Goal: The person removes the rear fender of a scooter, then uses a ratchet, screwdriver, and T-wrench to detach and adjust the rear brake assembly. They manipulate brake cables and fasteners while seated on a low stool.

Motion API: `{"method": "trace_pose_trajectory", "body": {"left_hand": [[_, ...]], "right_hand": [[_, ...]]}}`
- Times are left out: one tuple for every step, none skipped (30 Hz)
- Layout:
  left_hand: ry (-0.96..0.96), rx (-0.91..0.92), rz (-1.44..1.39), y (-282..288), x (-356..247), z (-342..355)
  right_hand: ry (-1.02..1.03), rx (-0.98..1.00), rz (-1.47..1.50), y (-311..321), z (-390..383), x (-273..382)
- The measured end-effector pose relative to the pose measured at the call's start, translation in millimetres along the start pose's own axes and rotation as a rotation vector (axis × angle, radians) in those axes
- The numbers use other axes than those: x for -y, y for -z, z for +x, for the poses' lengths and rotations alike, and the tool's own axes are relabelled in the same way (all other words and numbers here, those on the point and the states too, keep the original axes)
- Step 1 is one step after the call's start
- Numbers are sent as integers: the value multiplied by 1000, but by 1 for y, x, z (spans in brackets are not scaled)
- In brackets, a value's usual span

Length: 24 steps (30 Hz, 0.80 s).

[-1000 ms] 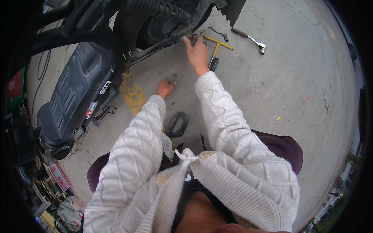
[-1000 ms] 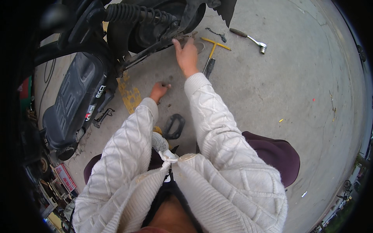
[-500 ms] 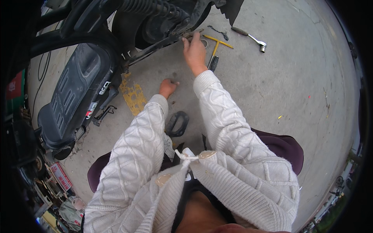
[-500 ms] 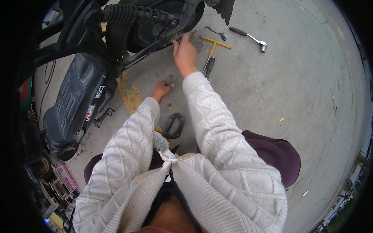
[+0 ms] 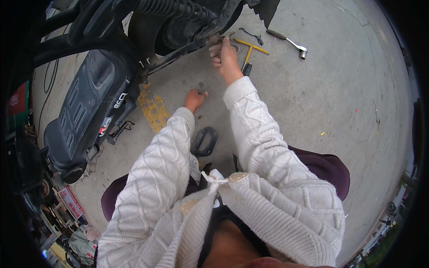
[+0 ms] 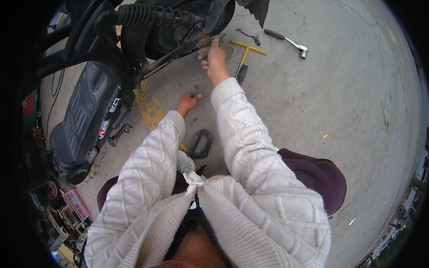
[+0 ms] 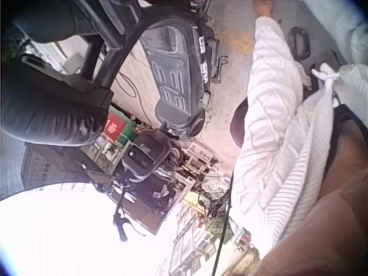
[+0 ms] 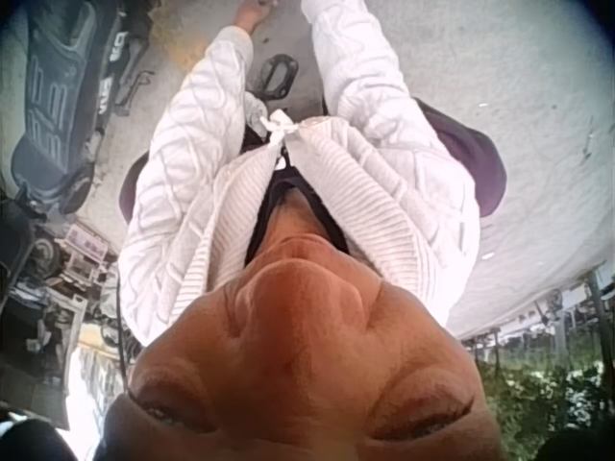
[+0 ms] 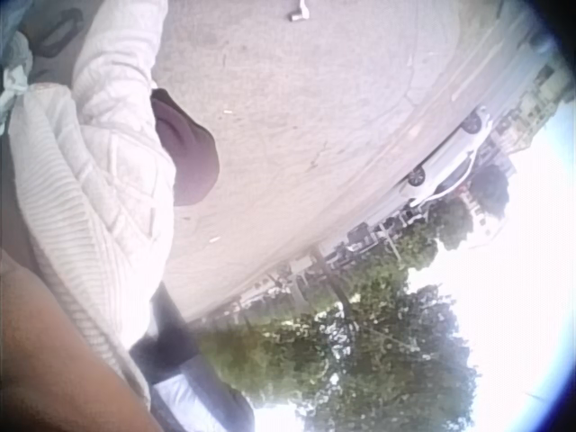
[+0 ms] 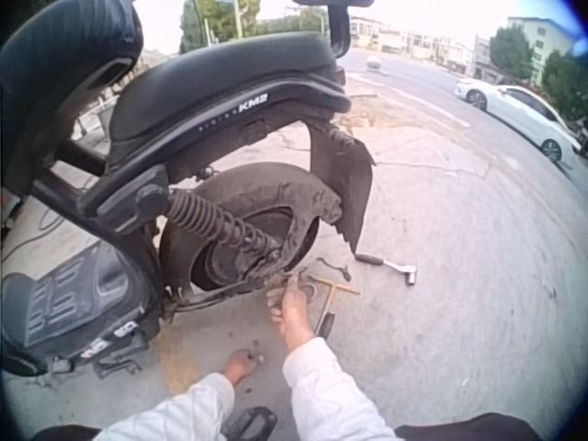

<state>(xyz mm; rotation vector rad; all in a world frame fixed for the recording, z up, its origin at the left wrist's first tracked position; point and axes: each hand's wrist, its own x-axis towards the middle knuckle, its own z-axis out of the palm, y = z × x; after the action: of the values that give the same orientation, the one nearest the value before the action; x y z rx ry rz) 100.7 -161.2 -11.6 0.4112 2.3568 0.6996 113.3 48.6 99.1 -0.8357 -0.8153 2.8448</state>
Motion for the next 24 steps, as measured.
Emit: {"method": "trace_pose_trajectory", "body": {"left_hand": [[-11,-13,12,0,1,3],[-19,3,-3,0,2,3],[-25,19,-18,0,3,3],[-18,36,-33,0,3,3],[-23,36,-36,-1,3,3],[-14,37,-39,-1,2,2],[-1,43,-44,-2,2,2],[-6,31,-46,-2,1,1],[-6,24,-52,-2,0,1],[-5,29,-61,-2,-1,0],[-6,19,-62,-2,-2,0],[-10,20,-67,-1,-3,0],[2,22,-71,-1,-4,0],[1,31,-74,-1,-4,0],[12,43,-74,0,-5,-1],[32,54,-75,0,-6,-1],[25,53,-68,-1,-6,-1],[26,51,-63,-1,-7,-1],[31,61,-60,-1,-7,-1],[20,59,-71,-1,-7,-1],[16,69,-85,-1,-6,0],[14,83,-101,-2,-6,0],[-13,66,-85,-2,-5,2],[-32,50,-74,-2,-5,2]], "right_hand": [[121,-189,-194,-2,0,0],[246,-323,-382,-6,-1,-2],[594,-468,-647,-12,0,-6],[959,-544,-903,-18,1,-10],[1329,-609,-1154,-22,1,-11],[997,-513,-926,-23,1,-9],[672,-411,-694,-23,1,-7],[352,-305,-457,-21,0,-4],[270,-303,-425,-19,0,0],[186,-302,-392,-16,-1,3],[169,-342,-371,-15,-1,3],[380,-410,-666,-14,-1,3],[657,-512,-973,-15,-1,-1],[882,-602,-1281,-17,-1,-4],[1073,-610,-1307,-19,-1,-8],[1207,-613,-1332,-20,-1,-9],[1327,-578,-1372,-21,-1,-8],[956,-543,-1012,-22,-1,-8],[577,-455,-668,-21,-1,-5],[235,-346,-298,-20,-1,0],[236,-348,-449,-19,-2,2],[270,-346,-574,-19,-4,2],[364,-361,-690,-19,-4,3],[566,-420,-885,-19,-4,2]]}}
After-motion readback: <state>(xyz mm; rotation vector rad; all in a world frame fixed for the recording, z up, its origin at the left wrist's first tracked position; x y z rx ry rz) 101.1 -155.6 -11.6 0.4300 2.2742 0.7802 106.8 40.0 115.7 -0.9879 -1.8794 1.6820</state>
